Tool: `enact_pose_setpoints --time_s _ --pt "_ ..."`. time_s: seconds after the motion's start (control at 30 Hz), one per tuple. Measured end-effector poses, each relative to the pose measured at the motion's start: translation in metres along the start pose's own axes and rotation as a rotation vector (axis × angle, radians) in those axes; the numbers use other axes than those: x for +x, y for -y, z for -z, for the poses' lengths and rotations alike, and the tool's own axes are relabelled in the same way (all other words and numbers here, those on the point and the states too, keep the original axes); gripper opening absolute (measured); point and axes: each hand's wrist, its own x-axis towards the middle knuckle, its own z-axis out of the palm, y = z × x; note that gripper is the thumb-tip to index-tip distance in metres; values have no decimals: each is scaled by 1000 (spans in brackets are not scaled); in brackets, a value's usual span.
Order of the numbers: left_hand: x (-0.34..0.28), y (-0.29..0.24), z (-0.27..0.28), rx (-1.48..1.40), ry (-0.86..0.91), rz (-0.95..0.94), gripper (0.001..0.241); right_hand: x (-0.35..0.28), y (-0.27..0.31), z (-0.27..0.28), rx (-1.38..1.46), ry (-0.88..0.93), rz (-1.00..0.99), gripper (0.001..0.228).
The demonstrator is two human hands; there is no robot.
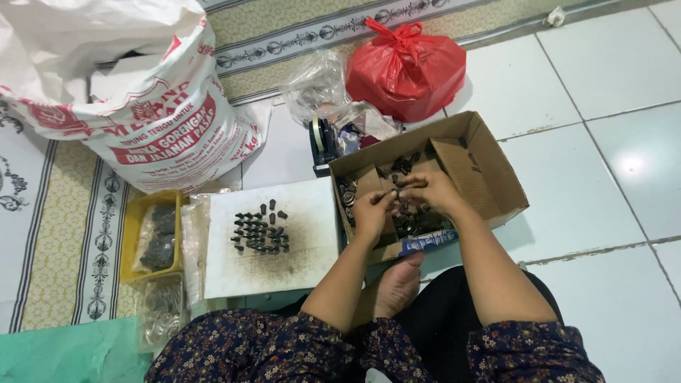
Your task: The person is picking small black plastic pins and either placing them into a cardboard box or inserting them into a foam block.
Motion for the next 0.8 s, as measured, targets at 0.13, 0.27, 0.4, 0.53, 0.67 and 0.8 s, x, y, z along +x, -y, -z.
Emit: enact_pose_setpoints --time_s 0.13,0.27,0.4,0.53,0.67,0.8 --pt "-33 -26 6 141 30 -82 32 -12 0 -7 17 -4 -15 37" --pt "-67 -51 7 363 -21 -222 25 -18 -2 -15 61 -36 -24 33" --pt "-116 -88 8 358 -38 -324 28 -28 -1 -22 114 -76 -36 28" --pt "-109 -69 15 454 -112 -453 20 -36 -3 -30 101 -25 -23 23" --pt "-113 -61 21 496 -142 -637 16 -44 -5 -38 161 -33 -68 19" --pt "-125 -66 26 379 -123 -511 16 -59 2 -45 250 -29 -122 18"
